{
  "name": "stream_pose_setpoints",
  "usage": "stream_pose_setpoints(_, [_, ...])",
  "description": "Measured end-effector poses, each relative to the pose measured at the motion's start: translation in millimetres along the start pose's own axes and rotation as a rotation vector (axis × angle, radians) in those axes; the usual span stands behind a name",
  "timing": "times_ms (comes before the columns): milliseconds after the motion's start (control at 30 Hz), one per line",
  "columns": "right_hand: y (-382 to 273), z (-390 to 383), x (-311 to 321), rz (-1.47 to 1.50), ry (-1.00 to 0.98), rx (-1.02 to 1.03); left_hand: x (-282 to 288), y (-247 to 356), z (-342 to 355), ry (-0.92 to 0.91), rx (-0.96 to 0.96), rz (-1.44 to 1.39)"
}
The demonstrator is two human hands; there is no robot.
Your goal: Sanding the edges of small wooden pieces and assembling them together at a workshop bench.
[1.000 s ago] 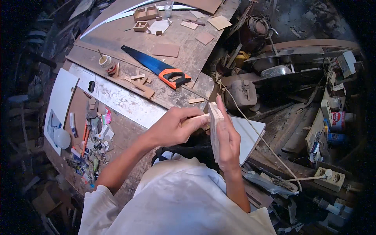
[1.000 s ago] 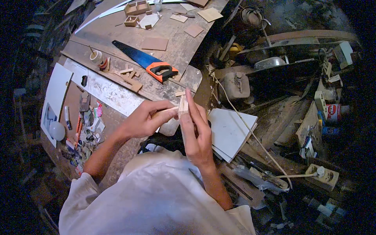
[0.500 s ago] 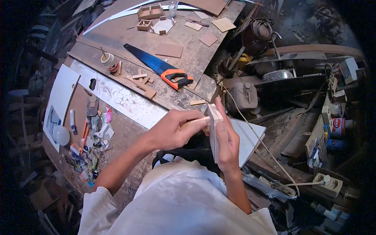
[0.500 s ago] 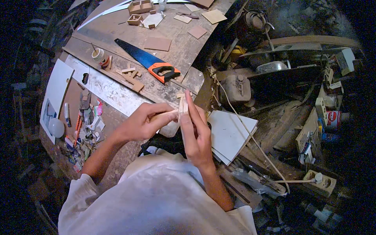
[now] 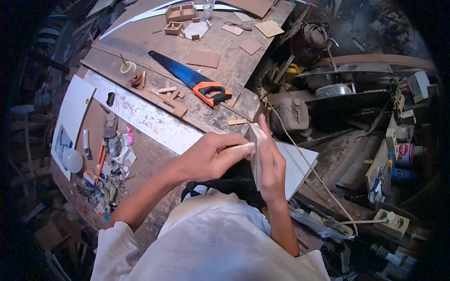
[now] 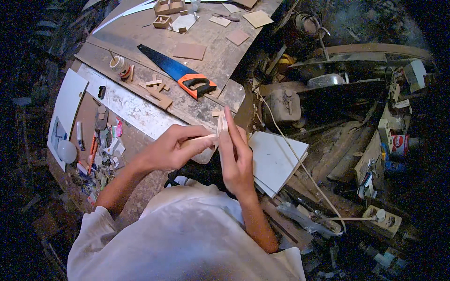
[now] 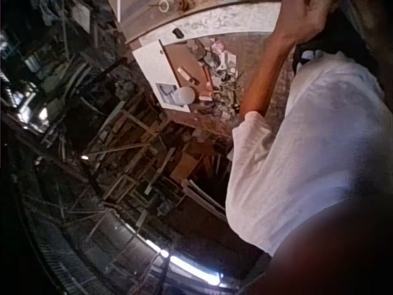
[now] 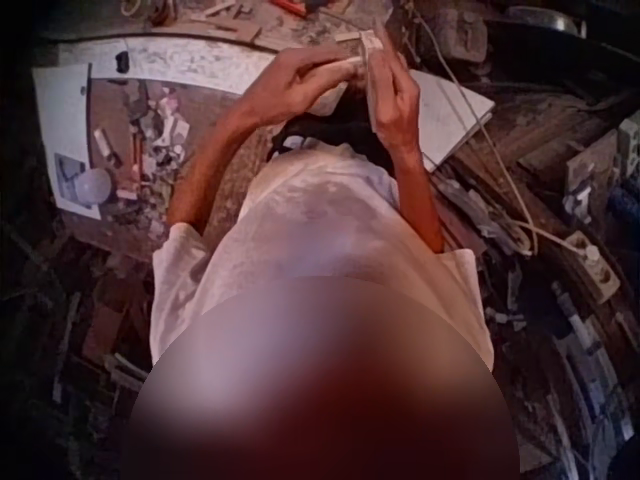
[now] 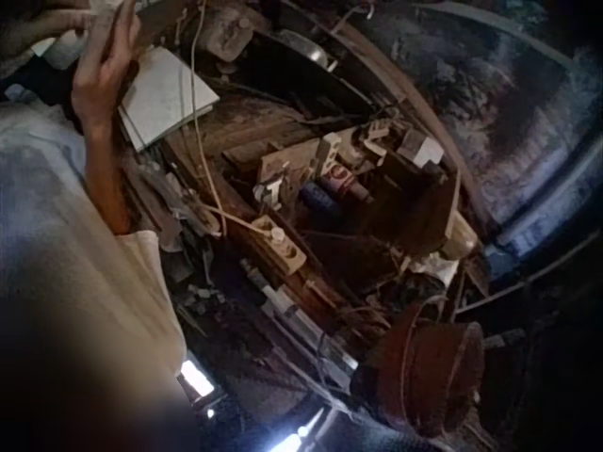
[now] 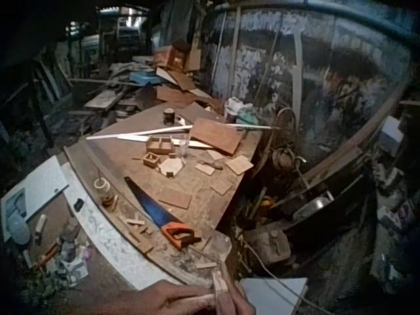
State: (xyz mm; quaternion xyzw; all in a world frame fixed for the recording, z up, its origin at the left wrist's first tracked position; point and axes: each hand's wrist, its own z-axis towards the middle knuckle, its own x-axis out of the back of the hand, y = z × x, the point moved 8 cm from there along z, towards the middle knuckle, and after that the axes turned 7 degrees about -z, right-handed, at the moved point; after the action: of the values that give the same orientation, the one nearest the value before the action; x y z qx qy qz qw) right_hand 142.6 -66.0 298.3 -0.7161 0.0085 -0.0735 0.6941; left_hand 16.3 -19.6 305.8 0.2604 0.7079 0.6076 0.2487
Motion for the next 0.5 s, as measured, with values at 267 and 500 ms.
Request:
stream_pose_setpoints(267, [13.6,8.0,-1.7,-0.013,0.000,-0.053,1.3,8.1,-2.2,-0.022,-0.026,0.014])
stream_pose_setpoints(500, [9.6,11.1,-10.6,0.001,-0.069,-0.068,4.5,0.7,-1.6,-0.017,-0.022,0.019])
